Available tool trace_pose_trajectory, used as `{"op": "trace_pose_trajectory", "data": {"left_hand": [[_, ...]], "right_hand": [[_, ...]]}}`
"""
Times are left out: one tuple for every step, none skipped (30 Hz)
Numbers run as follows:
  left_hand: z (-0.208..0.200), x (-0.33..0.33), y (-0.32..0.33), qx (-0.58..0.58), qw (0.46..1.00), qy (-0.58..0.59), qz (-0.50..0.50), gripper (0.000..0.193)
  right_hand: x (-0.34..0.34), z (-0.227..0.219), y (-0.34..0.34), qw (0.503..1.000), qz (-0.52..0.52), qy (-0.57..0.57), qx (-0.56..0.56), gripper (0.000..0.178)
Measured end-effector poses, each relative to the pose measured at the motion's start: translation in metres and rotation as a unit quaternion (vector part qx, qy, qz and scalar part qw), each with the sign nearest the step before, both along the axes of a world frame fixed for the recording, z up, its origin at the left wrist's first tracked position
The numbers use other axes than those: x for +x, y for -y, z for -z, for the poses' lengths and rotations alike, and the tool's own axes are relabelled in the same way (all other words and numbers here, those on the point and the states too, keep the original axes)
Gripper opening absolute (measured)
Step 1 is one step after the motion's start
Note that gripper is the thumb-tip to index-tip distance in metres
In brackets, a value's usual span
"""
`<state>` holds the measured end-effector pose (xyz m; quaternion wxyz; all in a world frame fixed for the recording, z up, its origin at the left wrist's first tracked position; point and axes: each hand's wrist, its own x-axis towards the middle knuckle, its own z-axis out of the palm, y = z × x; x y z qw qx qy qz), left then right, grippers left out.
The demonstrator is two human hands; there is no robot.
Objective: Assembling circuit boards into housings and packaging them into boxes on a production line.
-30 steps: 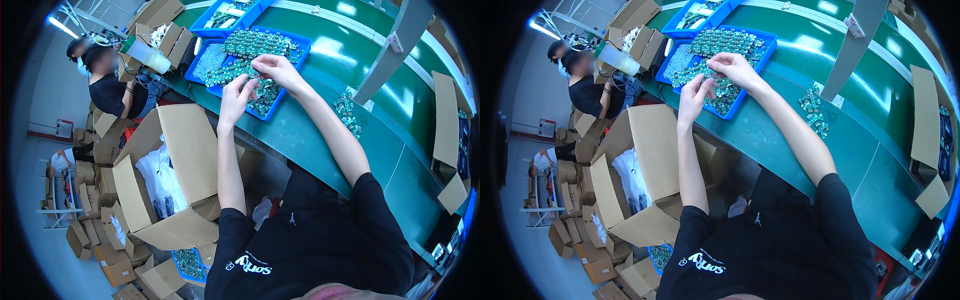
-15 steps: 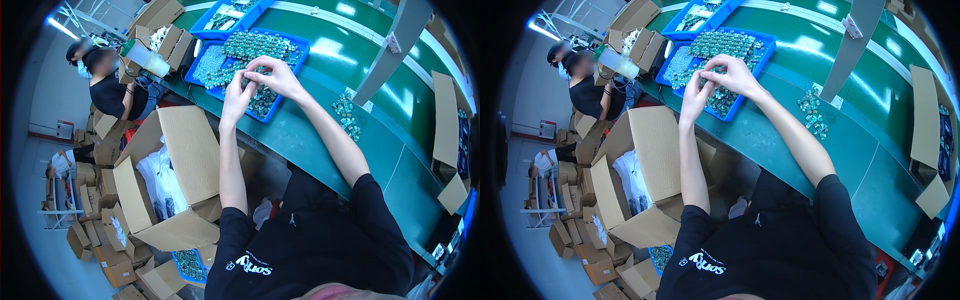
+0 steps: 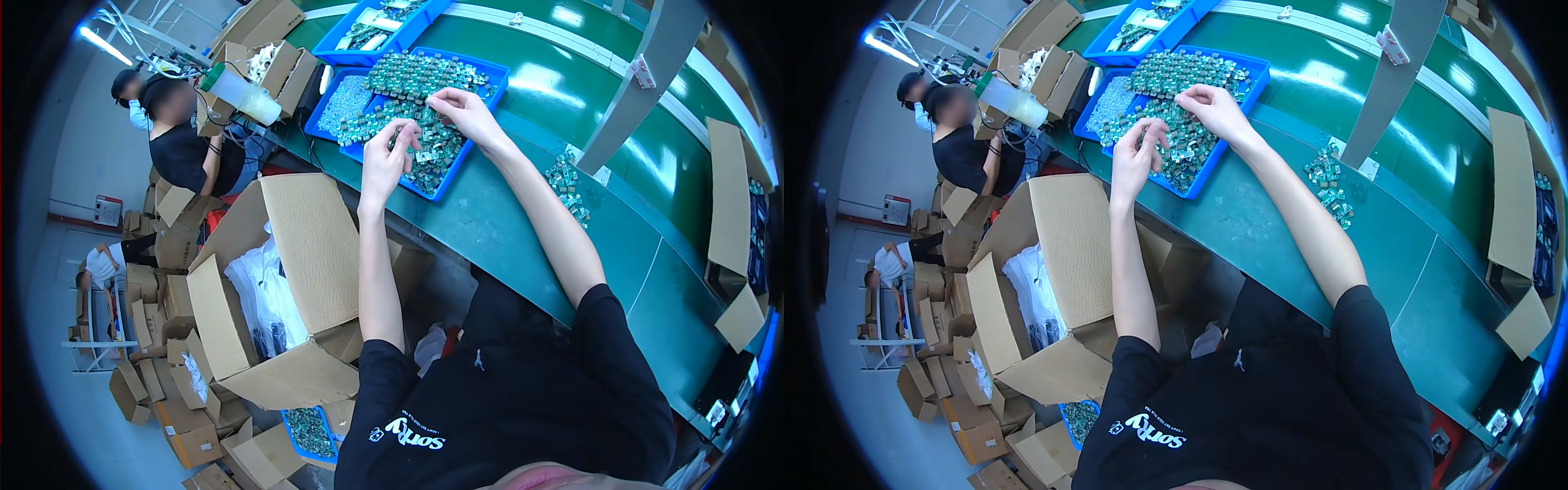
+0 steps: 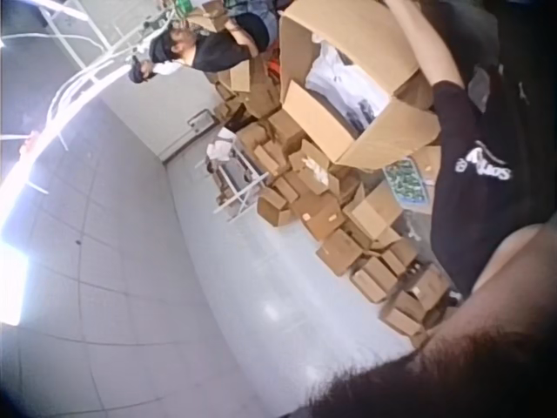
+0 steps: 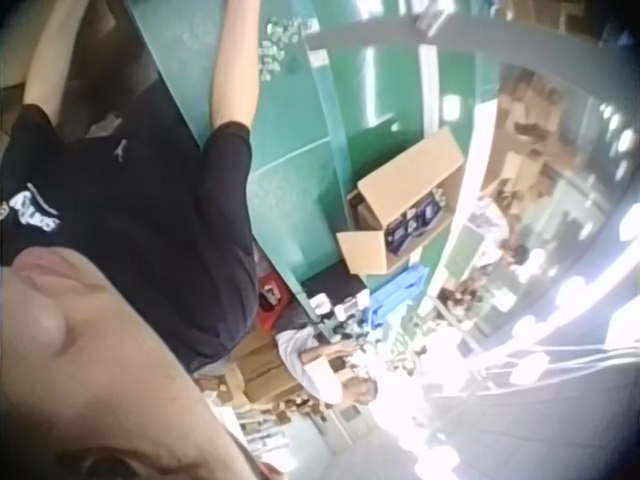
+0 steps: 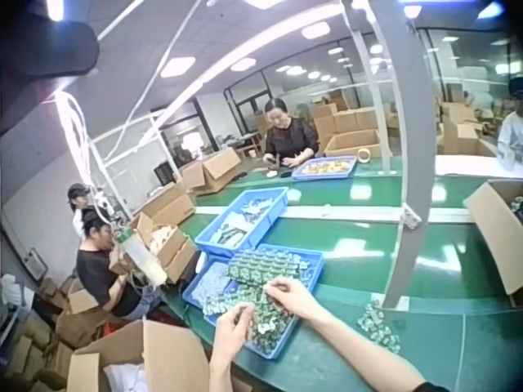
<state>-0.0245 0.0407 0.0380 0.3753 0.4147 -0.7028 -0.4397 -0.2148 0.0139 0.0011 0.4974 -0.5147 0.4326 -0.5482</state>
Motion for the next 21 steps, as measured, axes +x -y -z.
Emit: {"op": "trace_pose_trajectory", "data": {"left_hand": [[-0.001,0.001,0.0,0.016,1.0,0.014,0.001,0.022],[0.002,0.001,0.001,0.016,1.0,0.013,0.0,0.022],[0.008,0.003,0.005,0.012,0.999,-0.033,-0.001,0.021],[0.013,0.005,0.008,0.008,0.997,-0.08,-0.003,0.021],[0.019,0.008,0.011,0.005,0.992,-0.126,-0.006,0.021],[0.019,0.007,0.011,0.005,0.992,-0.126,-0.005,0.021],[0.018,0.006,0.01,-0.013,0.994,-0.111,0.01,0.021],[0.017,0.005,0.009,-0.031,0.995,-0.096,0.024,0.022],[0.017,0.005,0.008,-0.05,0.995,-0.08,0.038,0.022],[0.016,0.005,0.007,-0.049,0.995,-0.08,0.038,0.022],[0.013,0.004,0.005,-0.035,0.995,-0.084,0.031,0.023],[0.009,0.003,0.003,-0.02,0.996,-0.088,0.025,0.023],[0.006,0.003,0.002,-0.005,0.996,-0.092,0.018,0.024],[0.005,0.003,0.002,-0.005,0.996,-0.092,0.017,0.024],[0.003,0.005,0.001,0.01,0.996,-0.077,0.037,0.025],[0.002,0.005,0.001,0.026,0.996,-0.063,0.059,0.025],[0.001,0.006,0.002,0.042,0.995,-0.049,0.081,0.026],[0.003,0.007,0.002,0.042,0.994,-0.05,0.084,0.026],[0.009,0.009,0.003,0.041,0.995,-0.048,0.076,0.028],[0.014,0.011,0.003,0.039,0.996,-0.046,0.069,0.029],[0.018,0.005,0.003,0.042,0.996,-0.044,0.072,0.031]], "right_hand": [[0.0,-0.003,-0.001,1.0,-0.001,0.0,-0.001,0.024],[0.001,-0.006,-0.003,1.0,-0.009,0.005,-0.004,0.024],[0.002,-0.01,-0.005,1.0,-0.018,0.011,-0.009,0.024],[0.003,-0.013,-0.006,0.999,-0.027,0.017,-0.013,0.024],[0.004,-0.016,-0.007,0.999,-0.029,0.017,-0.013,0.024],[0.003,-0.017,-0.007,0.999,-0.028,0.013,-0.016,0.024],[0.002,-0.017,-0.007,0.999,-0.028,0.009,-0.019,0.024],[0.001,-0.018,-0.008,0.999,-0.028,0.005,-0.023,0.025],[0.001,-0.018,-0.008,0.999,-0.028,0.005,-0.022,0.025],[0.003,-0.018,-0.009,0.997,0.012,-0.047,-0.067,0.025],[0.004,-0.019,-0.01,0.987,0.051,-0.099,-0.112,0.026],[0.007,-0.02,-0.012,0.972,0.091,-0.151,-0.156,0.027],[0.009,-0.02,-0.013,0.972,0.091,-0.15,-0.157,0.027],[0.013,-0.02,-0.016,0.972,0.06,-0.147,-0.174,0.028],[0.016,-0.021,-0.018,0.97,0.03,-0.144,-0.192,0.029],[0.017,-0.021,-0.02,0.968,0.002,-0.142,-0.208,0.031],[0.017,-0.021,-0.02,0.968,0.004,-0.142,-0.208,0.031],[0.017,-0.02,-0.02,0.967,0.008,-0.139,-0.214,0.031],[0.016,-0.018,-0.019,0.966,0.012,-0.137,-0.22,0.03],[0.016,-0.017,-0.019,0.965,0.018,-0.135,-0.225,0.03],[0.015,-0.016,-0.02,0.965,0.032,-0.139,-0.218,0.03]]}}
